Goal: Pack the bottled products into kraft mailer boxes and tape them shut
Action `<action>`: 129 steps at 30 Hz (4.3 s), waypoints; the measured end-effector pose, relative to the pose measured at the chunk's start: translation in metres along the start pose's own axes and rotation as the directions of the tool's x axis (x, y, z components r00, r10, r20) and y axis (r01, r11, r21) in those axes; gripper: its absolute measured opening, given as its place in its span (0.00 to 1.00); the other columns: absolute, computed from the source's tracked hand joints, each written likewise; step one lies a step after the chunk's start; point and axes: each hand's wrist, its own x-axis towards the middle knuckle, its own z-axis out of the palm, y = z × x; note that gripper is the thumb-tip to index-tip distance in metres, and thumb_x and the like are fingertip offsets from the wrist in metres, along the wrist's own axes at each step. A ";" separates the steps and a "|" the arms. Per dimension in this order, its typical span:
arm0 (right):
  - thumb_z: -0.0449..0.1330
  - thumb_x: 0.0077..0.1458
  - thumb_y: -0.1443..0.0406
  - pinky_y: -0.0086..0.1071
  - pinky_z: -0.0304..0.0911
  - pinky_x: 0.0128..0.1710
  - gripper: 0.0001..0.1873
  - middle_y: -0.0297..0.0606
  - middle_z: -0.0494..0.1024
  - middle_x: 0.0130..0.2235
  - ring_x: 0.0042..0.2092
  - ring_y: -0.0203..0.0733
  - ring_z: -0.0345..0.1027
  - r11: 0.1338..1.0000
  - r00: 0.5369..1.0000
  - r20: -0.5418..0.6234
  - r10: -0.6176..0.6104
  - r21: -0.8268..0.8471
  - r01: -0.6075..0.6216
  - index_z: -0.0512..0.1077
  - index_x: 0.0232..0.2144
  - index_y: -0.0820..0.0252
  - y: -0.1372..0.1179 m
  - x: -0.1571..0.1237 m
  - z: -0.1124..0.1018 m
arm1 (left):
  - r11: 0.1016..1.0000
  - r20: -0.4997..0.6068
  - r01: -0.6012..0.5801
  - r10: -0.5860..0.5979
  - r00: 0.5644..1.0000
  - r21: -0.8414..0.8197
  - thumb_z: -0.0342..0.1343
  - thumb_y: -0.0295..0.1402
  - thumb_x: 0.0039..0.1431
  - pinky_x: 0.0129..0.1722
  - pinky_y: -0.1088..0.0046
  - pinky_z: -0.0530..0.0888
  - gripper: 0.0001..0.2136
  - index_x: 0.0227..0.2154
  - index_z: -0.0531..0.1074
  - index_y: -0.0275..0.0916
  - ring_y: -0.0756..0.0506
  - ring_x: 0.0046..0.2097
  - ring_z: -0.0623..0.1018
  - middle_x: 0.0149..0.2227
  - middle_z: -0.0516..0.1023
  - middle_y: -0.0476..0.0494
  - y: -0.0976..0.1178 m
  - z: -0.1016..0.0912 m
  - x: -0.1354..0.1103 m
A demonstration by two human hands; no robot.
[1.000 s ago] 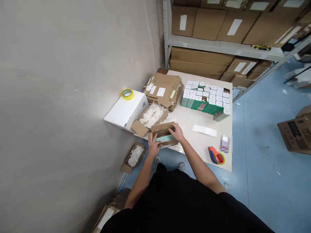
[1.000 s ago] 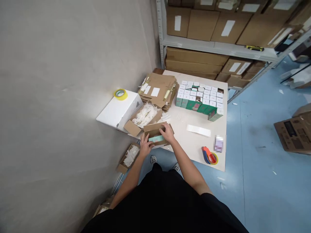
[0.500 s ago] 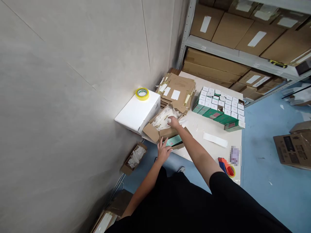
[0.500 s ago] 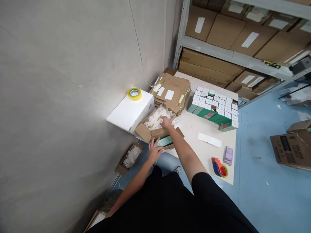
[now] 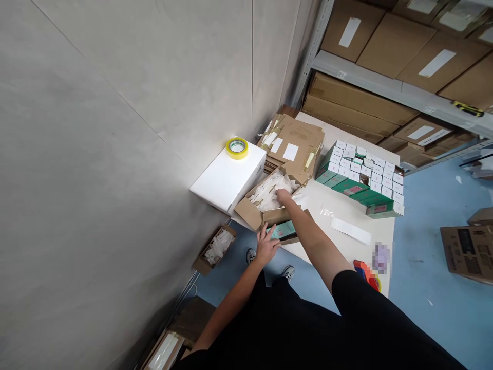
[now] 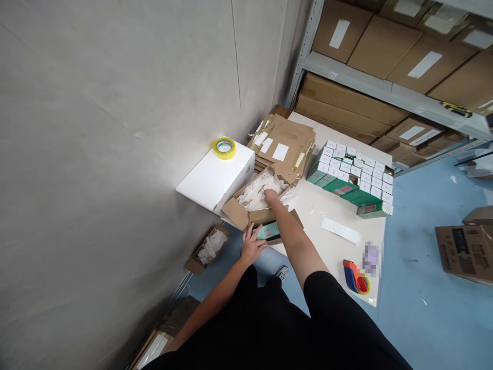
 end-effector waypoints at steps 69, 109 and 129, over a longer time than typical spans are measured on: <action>0.70 0.51 0.59 0.46 0.62 0.66 0.42 0.48 0.64 0.71 0.69 0.56 0.63 0.849 0.927 -0.264 0.264 0.521 -0.093 0.67 0.67 0.57 0.263 -0.375 0.080 | 0.951 0.517 -0.005 -0.164 0.840 0.311 0.62 0.33 0.60 0.56 0.65 0.76 0.39 0.73 0.56 0.51 0.37 0.64 0.75 0.78 0.40 0.44 0.090 0.128 0.071; 0.61 0.63 0.55 0.51 0.63 0.62 0.37 0.53 0.50 0.75 0.70 0.62 0.55 0.692 0.584 -0.392 0.711 0.540 -0.480 0.60 0.71 0.55 0.235 -0.337 0.088 | 0.855 0.667 -0.403 0.094 0.739 0.327 0.57 0.30 0.61 0.67 0.45 0.64 0.29 0.67 0.67 0.41 0.28 0.74 0.56 0.74 0.56 0.27 0.107 0.137 0.137; 0.64 0.60 0.62 0.38 0.69 0.48 0.15 0.49 0.82 0.48 0.47 0.51 0.77 0.531 0.633 -0.106 0.767 0.658 -0.533 0.77 0.47 0.65 0.423 -0.449 0.121 | 0.651 0.668 -0.506 -0.002 0.744 0.566 0.52 0.40 0.71 0.62 0.58 0.73 0.20 0.64 0.70 0.48 0.36 0.73 0.61 0.72 0.62 0.38 0.139 0.148 0.140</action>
